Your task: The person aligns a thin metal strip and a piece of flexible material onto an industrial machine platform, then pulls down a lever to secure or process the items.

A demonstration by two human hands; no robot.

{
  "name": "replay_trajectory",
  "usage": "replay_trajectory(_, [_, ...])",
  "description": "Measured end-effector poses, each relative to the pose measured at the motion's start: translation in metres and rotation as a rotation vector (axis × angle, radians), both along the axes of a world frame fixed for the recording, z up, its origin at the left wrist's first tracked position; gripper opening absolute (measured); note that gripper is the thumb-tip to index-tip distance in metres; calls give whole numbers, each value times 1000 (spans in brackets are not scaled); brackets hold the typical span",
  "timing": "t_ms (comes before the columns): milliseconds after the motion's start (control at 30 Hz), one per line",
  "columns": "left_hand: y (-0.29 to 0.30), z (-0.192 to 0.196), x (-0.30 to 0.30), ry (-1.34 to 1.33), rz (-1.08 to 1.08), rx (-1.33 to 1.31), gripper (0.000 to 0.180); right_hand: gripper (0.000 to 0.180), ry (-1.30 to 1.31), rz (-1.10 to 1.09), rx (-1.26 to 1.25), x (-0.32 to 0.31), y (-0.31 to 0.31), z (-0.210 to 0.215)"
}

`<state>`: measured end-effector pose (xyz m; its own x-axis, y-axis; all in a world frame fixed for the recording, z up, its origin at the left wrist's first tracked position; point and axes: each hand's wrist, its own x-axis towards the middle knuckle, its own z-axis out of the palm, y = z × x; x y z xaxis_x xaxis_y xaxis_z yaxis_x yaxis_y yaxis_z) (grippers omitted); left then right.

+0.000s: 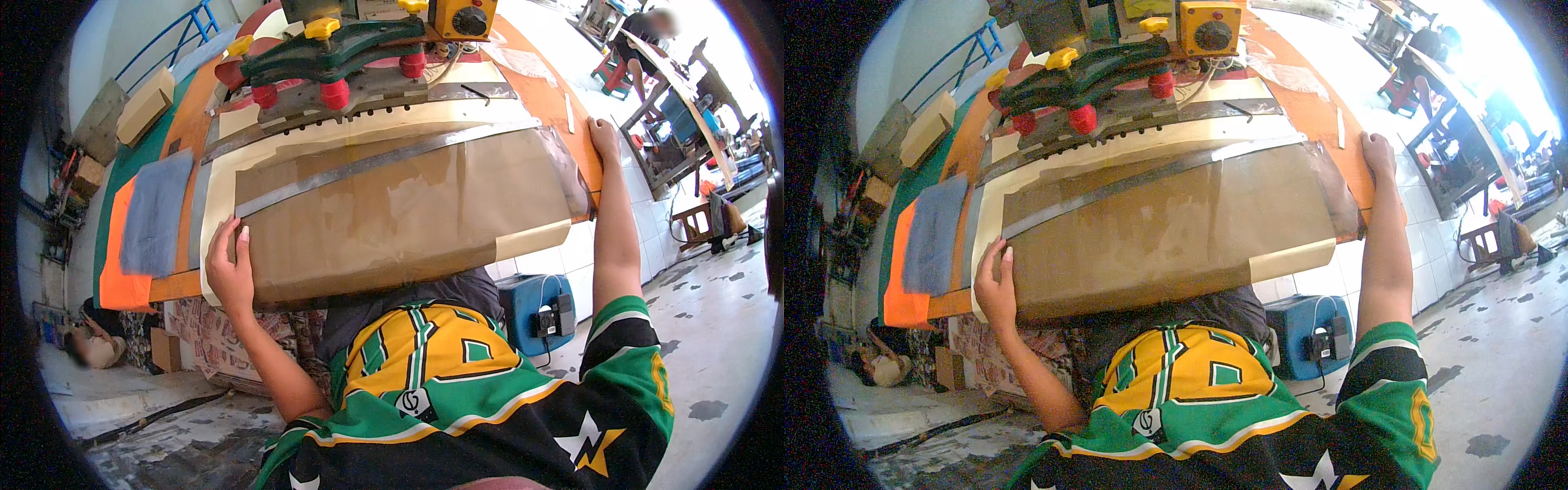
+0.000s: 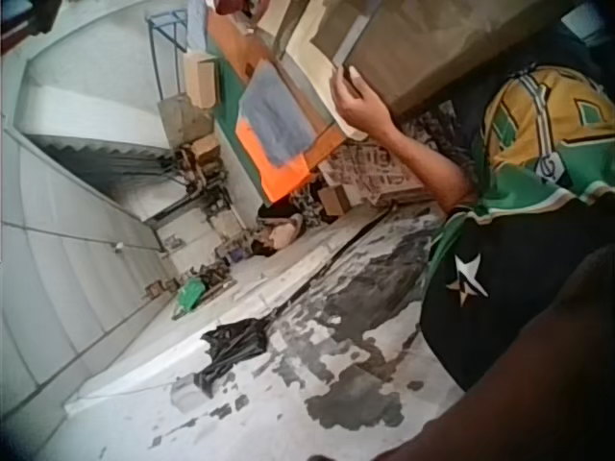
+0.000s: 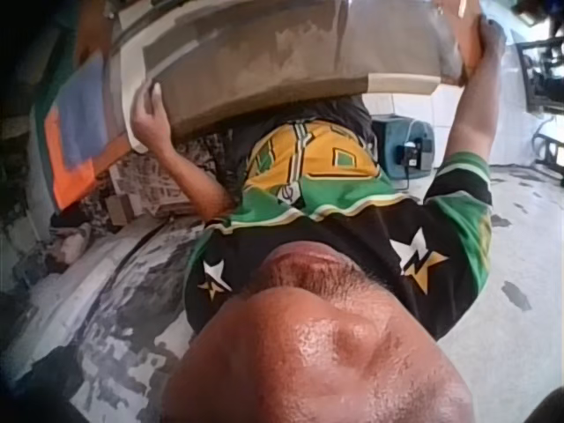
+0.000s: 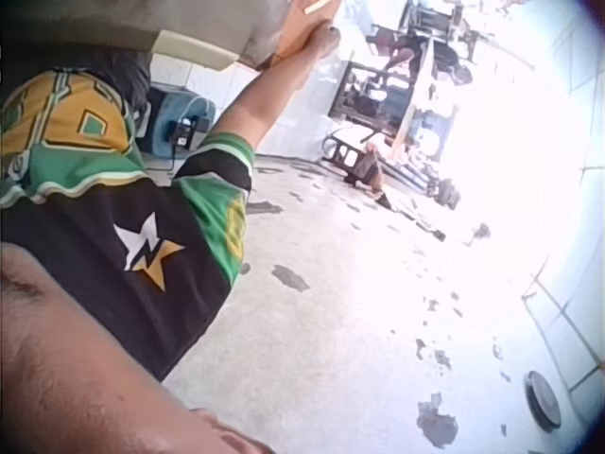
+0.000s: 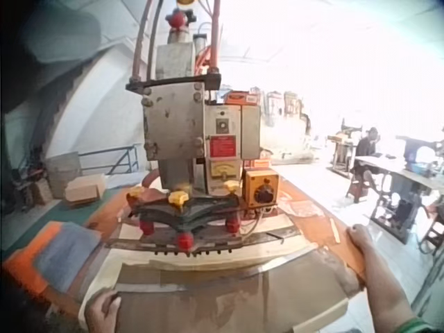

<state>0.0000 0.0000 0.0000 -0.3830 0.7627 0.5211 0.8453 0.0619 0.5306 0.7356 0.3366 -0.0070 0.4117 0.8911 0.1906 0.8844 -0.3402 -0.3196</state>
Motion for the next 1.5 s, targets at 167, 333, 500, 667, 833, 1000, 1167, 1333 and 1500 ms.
replay_trajectory(167, [1, 3, -6, 49, -8, 8, 29, 57, 25, 39, 36, -1, -2, -5])
replay_trajectory(333, [0, 0, -3, 29, -15, 0, 28, 57, -2, 32, 41, -1, -3, -2])
replay_trajectory(500, [0, -1, -2, 10, -22, 2, 27, 57, 17, 26, 18, -1, -3, 3])
replay_trajectory(667, [-1, -1, -2, 9, -22, -3, 27, 57, -3, 14, 54, -3, -4, 0])
replay_trajectory(833, [0, -4, -4, 15, -54, 15, 28, 57, 2, 18, 26, 4, 0, -1])
replay_trajectory(1000, [0, -3, -2, 16, -28, -4, 28, 58, -14, 17, 53, 3, -1, -3])
replay_trajectory(1167, [0, -2, -5, 5, -40, 8, 28, 58, -2, 17, 47, -2, -4, 3])
replay_trajectory(1333, [0, -2, -6, -9, -38, 8, 27, 58, -10, 6, 9, -4, -2, 4])
replay_trajectory(1500, [1, -2, -3, 4, -26, -8, 27, 60, -15, 4, 94, 7, 2, -6])
